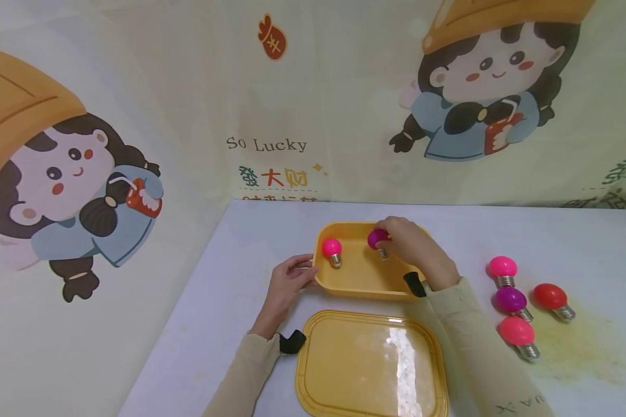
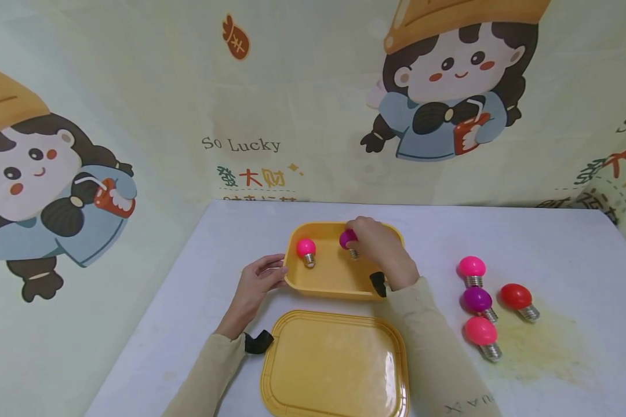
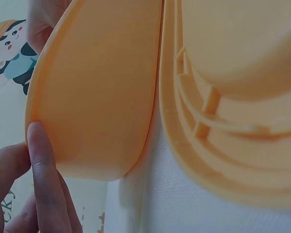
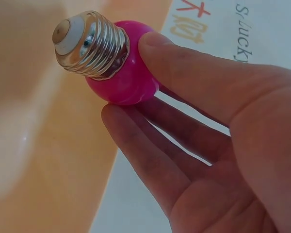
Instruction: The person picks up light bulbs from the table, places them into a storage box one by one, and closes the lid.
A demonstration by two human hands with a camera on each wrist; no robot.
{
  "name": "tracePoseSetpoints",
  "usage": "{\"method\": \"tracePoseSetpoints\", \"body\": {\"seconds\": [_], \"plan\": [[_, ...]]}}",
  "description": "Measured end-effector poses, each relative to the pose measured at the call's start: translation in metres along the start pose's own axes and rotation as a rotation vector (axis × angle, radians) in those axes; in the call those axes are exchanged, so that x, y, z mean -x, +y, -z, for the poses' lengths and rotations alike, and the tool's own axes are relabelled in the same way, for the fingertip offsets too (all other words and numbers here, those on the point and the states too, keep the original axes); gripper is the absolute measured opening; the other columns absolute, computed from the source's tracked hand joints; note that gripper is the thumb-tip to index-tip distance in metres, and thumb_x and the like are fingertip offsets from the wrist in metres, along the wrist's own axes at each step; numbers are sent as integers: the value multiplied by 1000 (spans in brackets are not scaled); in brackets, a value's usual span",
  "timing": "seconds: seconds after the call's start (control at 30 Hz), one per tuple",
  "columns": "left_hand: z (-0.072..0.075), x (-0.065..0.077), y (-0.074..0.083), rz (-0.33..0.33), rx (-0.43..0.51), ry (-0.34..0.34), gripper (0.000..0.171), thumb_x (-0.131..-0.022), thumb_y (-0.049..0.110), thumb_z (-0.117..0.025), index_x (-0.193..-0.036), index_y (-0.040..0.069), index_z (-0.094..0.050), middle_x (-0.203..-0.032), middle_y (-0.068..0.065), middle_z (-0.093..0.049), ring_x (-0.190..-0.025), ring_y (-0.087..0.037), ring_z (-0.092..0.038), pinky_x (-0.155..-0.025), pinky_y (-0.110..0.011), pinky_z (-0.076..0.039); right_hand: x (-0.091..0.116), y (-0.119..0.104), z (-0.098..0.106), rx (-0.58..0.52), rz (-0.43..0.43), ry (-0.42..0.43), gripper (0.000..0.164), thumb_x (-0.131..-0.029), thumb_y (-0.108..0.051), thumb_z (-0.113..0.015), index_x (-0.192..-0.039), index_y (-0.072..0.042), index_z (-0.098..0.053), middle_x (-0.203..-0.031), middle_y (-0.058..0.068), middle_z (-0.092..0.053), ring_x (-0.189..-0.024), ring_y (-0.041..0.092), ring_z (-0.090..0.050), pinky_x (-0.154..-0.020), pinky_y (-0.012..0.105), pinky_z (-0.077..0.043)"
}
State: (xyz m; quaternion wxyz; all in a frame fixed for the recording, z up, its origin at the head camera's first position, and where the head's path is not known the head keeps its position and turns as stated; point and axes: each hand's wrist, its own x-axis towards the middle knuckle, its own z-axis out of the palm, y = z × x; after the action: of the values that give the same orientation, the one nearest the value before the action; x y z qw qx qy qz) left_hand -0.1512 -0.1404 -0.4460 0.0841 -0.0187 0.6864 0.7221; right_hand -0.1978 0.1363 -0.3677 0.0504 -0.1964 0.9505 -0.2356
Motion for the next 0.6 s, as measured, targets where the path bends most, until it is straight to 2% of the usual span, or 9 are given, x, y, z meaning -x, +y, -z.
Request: {"method": "tracePoseSetpoints", "body": {"seconds": [0.3, 0.6], "plan": [[-1, 0, 0, -25, 3, -17, 41, -90, 4, -72, -129, -3, -60, -115, -20, -61, -87, -19, -67, -76, -32, -63, -5, -5, -5, 10, -9, -34, 25, -88, -9, -75, -111, 0, -69, -99, 11, -67, -89, 27, -58, -87, 41, -56], [-1, 2, 1, -34, -7, -13, 40, -90, 3, -71, -129, -4, -60, -117, -23, -60, -90, -23, -67, -75, -30, -63, -12, -7, -11, 8, 43, -59, 9, -88, -6, -74, -96, -1, -70, -85, 7, -62, -79, 23, -55, -76, 33, -53]]}}
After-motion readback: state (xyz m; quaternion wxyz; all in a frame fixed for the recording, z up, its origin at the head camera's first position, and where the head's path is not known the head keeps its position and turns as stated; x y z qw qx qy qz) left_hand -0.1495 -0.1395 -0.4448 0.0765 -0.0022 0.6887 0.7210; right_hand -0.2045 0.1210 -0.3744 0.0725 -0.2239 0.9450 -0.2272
